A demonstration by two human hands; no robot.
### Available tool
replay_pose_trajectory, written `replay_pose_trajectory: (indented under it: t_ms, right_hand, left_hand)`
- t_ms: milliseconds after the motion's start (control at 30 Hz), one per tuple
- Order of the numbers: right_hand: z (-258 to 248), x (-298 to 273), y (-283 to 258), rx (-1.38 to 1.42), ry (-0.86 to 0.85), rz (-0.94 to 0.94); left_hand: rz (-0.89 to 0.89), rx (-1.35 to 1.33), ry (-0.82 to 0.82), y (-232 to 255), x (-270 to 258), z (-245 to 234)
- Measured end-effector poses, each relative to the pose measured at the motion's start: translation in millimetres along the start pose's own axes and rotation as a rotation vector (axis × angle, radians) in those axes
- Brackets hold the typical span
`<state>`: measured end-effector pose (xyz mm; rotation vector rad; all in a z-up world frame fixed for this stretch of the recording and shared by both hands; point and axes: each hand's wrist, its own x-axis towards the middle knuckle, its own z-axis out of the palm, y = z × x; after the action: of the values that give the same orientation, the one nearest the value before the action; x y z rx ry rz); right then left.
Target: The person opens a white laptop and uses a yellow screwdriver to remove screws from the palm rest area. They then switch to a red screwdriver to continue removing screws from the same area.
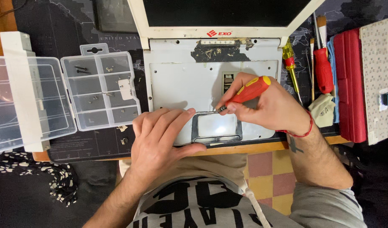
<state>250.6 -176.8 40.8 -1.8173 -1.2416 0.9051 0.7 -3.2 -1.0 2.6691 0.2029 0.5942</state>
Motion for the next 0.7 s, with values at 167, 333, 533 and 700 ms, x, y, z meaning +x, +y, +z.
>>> replay_pose_trajectory:
  t_ms: [167,333,533,700]
  right_hand:
    - [2,-1,-3,0.212,-0.007,0.098]
    - [6,-5,4,0.256,0.013,0.093]
    - [6,-15,-2,0.244,0.038,-0.017]
    - [12,-29,2,0.05,0.166,-0.084]
  left_hand:
    - [0.01,0.033,0.007,1,1,0]
    - [0.018,0.03,0.019,0,1,-1]
    - [0.015,0.037,0.017,0,1,-2]
    - [0.02,0.036,0.011,-1,1,-3]
